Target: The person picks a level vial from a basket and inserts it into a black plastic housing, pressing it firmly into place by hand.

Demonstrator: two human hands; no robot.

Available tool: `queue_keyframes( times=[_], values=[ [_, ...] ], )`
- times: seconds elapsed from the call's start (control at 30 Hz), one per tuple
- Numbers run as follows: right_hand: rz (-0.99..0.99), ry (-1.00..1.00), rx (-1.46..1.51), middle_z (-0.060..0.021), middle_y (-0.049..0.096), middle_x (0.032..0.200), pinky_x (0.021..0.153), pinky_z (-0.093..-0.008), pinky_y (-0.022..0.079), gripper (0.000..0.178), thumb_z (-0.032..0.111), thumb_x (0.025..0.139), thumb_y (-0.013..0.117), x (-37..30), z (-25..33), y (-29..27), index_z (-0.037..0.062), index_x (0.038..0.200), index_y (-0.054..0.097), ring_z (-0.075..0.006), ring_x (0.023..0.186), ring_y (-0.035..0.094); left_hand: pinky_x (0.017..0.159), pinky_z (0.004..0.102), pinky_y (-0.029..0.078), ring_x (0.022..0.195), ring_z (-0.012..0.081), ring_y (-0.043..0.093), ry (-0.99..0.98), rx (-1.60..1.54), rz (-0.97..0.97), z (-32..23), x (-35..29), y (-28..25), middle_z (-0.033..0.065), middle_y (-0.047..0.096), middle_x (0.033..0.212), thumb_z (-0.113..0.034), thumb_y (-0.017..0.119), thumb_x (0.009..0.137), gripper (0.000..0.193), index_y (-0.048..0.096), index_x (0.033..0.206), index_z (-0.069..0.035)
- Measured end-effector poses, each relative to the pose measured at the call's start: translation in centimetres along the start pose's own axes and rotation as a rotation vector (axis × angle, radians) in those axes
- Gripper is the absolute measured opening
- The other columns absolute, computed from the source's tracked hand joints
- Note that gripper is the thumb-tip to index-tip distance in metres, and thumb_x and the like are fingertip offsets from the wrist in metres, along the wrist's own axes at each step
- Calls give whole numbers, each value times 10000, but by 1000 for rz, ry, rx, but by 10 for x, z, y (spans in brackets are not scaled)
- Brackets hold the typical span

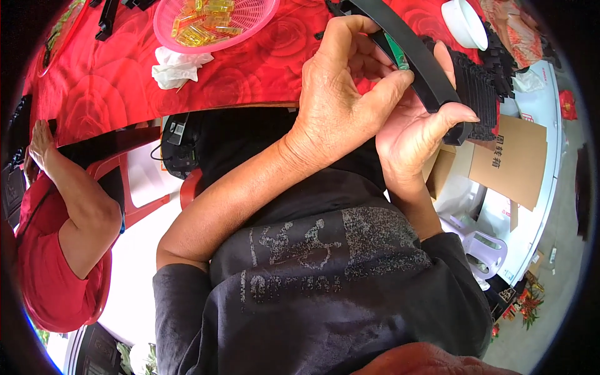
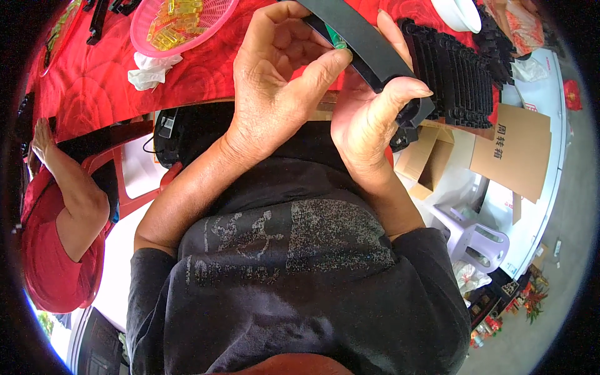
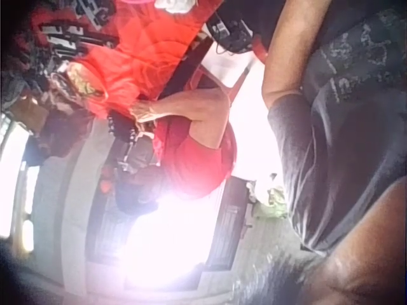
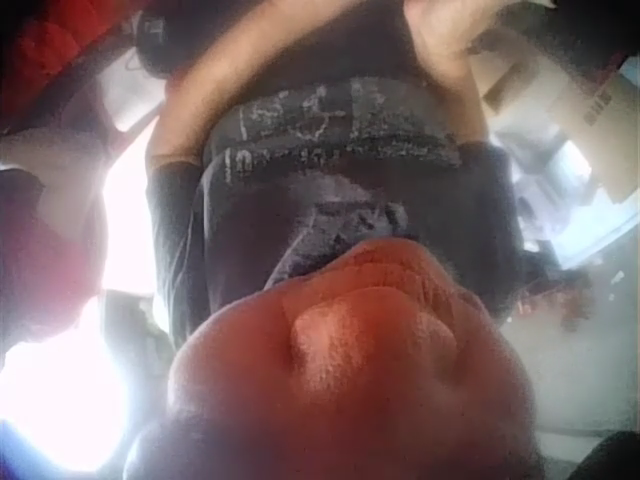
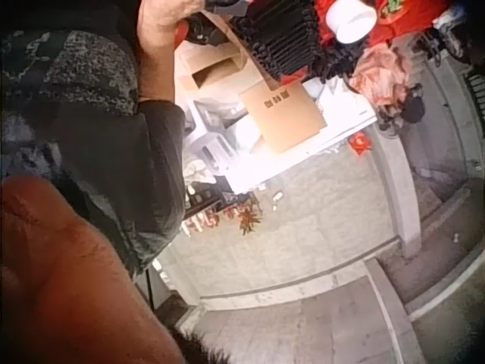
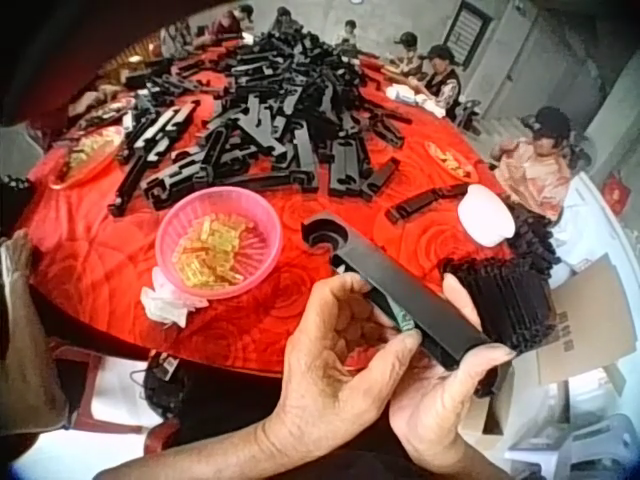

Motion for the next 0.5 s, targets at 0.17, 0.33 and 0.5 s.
queue_keyframes(
  times=[0.17, 0.33, 0.5],
  values=[
    [-23, -7, -11, -131, 548, 1264, 1073, -422, 392, 920, 766, 886, 292, -1, -1, -3, 7, 1384, 438, -245, 1207, 519, 711, 276, 573, 788, 158, 672, -1, 42, 5, -1, 0, -1, 123, 641, 865, -8, 754, 759, 495, 466, 1161, 24],
    [-31, -14, -10, -137, 552, 1270, 1065, -414, 404, 930, 771, 885, 276, 1, 1, -4, 8, 1390, 436, -245, 1207, 522, 696, 276, 571, 770, 157, 672, -36, 59, 32, -1, 3, 0, 116, 636, 858, -20, 763, 750, 494, 473, 1149, 16],
    [-78, 65, 72, -129, 550, 1305, 1059, -398, 416, 925, 778, 877, 285, 1, -3, -4, 31, 1402, 433, -239, 1203, 531, 691, 279, 571, 765, 162, 678, -6, 55, 18, -3, 3, 1, 118, 638, 847, -29, 763, 755, 496, 467, 1151, 17]
  ],
)
Point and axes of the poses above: each hand's wrist, its own x-axis towards the middle knuckle, its own y-axis out of the palm, z = x × y, the point moved 7 cm from there along x, towards the middle knuckle
